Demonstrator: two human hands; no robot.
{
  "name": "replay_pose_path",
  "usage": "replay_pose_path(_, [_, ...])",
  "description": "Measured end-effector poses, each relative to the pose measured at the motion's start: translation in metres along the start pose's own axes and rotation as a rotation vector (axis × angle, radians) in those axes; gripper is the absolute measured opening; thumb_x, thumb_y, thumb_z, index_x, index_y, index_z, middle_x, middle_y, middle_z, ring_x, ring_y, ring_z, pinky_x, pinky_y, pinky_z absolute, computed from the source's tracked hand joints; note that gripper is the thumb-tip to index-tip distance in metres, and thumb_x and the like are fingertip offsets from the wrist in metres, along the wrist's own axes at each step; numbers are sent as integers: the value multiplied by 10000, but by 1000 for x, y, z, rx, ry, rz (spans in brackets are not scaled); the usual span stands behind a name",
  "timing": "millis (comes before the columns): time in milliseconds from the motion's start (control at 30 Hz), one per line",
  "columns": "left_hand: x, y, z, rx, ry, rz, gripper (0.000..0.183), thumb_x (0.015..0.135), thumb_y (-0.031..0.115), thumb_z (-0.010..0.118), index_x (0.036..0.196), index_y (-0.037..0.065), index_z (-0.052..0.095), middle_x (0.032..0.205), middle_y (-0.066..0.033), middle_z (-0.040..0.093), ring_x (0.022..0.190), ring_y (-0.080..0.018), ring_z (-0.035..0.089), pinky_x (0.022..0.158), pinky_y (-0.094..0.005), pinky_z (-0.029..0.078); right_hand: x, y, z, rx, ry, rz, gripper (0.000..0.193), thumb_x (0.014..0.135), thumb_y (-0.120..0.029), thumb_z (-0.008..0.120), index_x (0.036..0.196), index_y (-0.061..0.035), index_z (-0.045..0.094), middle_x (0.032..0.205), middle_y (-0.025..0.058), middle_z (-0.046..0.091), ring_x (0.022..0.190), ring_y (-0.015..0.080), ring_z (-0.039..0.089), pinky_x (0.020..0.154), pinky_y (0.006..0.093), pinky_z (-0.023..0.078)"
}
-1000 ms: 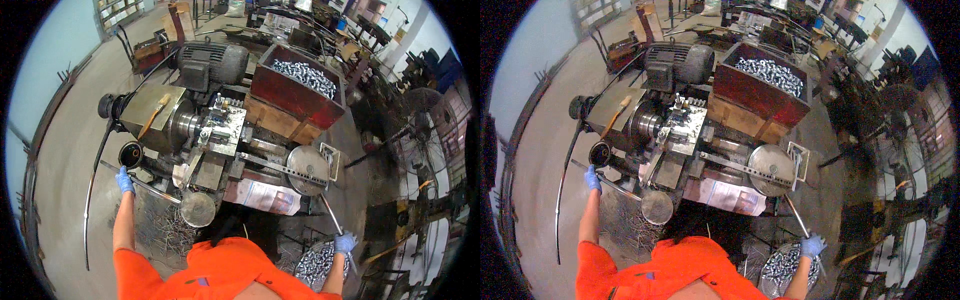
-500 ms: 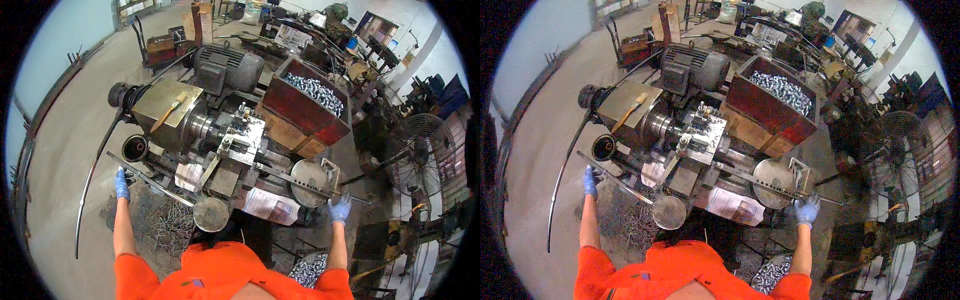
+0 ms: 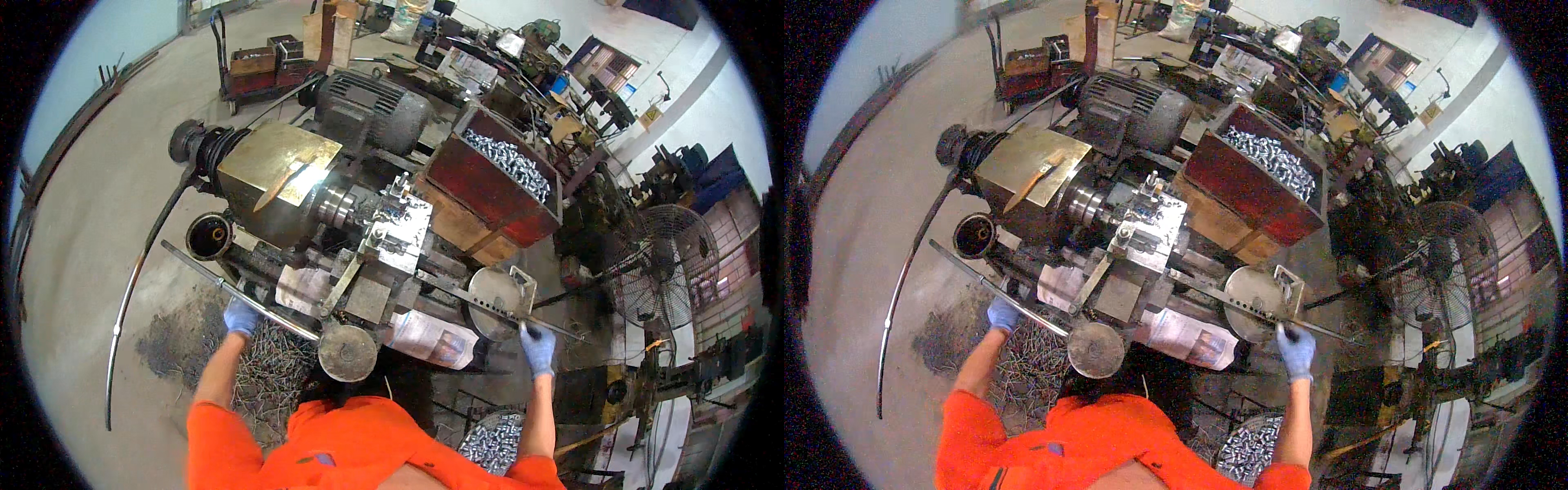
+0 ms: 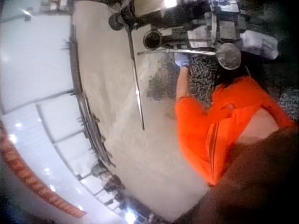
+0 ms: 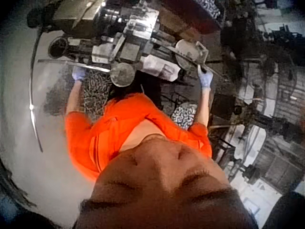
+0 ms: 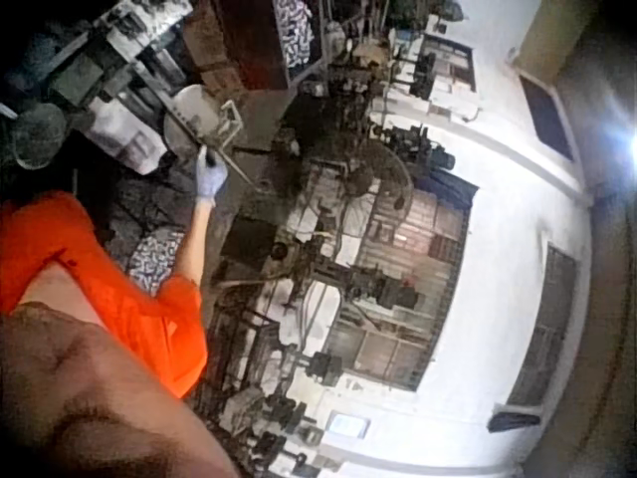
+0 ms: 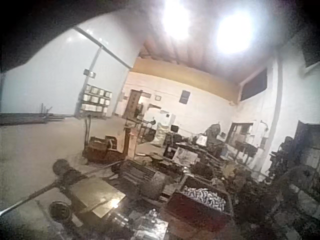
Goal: The person uses a lathe to machine metal components, periodically removing the finished part and placing it into a container of identical items.
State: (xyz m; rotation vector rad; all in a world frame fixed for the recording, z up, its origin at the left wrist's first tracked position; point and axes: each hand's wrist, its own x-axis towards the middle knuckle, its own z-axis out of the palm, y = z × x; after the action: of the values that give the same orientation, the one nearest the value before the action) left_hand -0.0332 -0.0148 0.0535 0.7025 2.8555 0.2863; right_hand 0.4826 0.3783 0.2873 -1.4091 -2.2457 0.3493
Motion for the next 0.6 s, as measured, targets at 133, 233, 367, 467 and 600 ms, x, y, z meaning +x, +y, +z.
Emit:
replay_pose_path(133, [5, -10, -4, 230, -50, 193, 287, 727, 369, 573, 834, 125, 680, 859, -153, 653, 810, -311, 632, 676, -415, 509, 46, -124, 20, 249, -181, -263, 238, 781, -214, 667, 866, 9, 666, 763, 114, 669, 663, 134, 621, 632, 264, 478])
replay_pose_path(233, [6, -14, -5, -44, -109, 66, 282, 724, 367, 583, 830, 126, 683, 860, -154, 654, 814, -311, 632, 691, -410, 509, 64, -198, 34, 269, -258, -399, 269, 771, -275, 679, 808, -8, 677, 703, 111, 666, 631, 139, 624, 611, 280, 480])
replay_pose_path(367, [3, -7, -4, 192, -175, 73, 319, 701, 344, 620, 937, 135, 663, 911, -150, 650, 825, -298, 636, 708, -393, 512, 81, -244, 60, 304, -362, -352, 297, 775, -282, 664, 825, 10, 674, 767, 137, 675, 656, 150, 644, 618, 282, 485])
replay_pose_path(467, [-1, 4, 3, 81, -184, 58, 310, 757, 317, 567, 997, 139, 646, 953, -142, 646, 840, -290, 637, 711, -395, 509, 94, -254, 70, 115, -418, -286, 314, 778, -296, 657, 831, 12, 676, 777, 140, 676, 670, 162, 648, 644, 277, 486])
replay_pose_path(600, [0, 2, 10, -45, -129, 13, 323, 754, 361, 560, 959, 130, 653, 948, -165, 637, 882, -308, 617, 761, -408, 490, 110, -273, 91, 93, -459, -157, 439, 737, -426, 656, 837, 1, 683, 811, 174, 664, 769, 226, 654, 740, 305, 483])
